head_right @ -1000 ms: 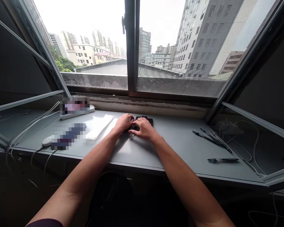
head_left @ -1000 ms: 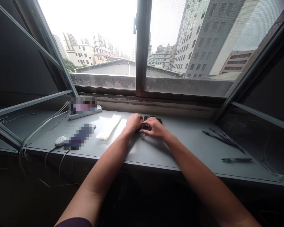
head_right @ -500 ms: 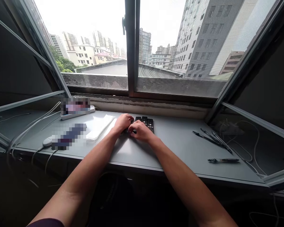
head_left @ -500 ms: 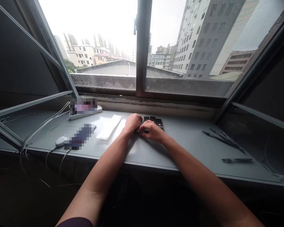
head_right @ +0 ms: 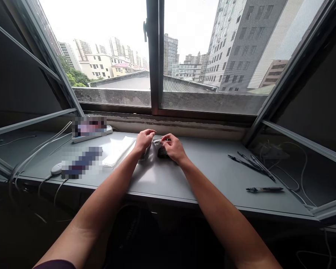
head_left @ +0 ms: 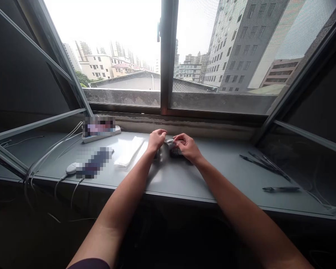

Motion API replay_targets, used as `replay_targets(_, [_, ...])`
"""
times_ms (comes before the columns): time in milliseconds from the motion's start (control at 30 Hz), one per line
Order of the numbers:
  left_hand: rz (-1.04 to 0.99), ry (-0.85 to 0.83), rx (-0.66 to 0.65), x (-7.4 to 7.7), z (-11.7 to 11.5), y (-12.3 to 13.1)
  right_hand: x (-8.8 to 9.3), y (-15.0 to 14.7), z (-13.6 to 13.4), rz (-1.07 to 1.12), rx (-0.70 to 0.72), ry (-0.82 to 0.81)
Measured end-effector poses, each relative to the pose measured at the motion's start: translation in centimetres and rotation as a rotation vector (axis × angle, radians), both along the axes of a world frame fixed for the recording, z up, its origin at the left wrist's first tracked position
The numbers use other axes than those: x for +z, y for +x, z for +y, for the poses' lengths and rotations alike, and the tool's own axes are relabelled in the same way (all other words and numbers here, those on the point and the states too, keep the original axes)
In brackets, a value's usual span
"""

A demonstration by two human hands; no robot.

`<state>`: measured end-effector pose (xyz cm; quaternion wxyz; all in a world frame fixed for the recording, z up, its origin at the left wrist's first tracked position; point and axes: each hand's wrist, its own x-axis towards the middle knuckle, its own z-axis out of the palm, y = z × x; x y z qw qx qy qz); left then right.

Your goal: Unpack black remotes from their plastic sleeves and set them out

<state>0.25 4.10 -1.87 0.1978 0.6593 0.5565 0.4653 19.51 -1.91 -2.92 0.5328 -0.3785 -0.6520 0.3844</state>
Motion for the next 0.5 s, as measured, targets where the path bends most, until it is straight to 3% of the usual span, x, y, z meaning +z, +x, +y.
replay_targets(133, [0.201,0.043,0.107,0.1,-0.6,0.1,-0.3,0.3,0.7,0.150,-0.109,-0.057])
replay_targets(233, [0.223,-0.003,0.056,0.2,-1.2,0.4,-0.3,0.4,0.9,0.201,-0.166,-0.083])
replay_targets(367, [0.039,-0.091,-0.153,0.1,-1.0,0.8,0.3,0.4,0.5,0.185,-0.158,0.004])
replay_targets(500, [-0.389,-0.158,-0.234,0.2,-0.2,1.1,1.1,0.3,-0.2,0.125,-0.091,0.123])
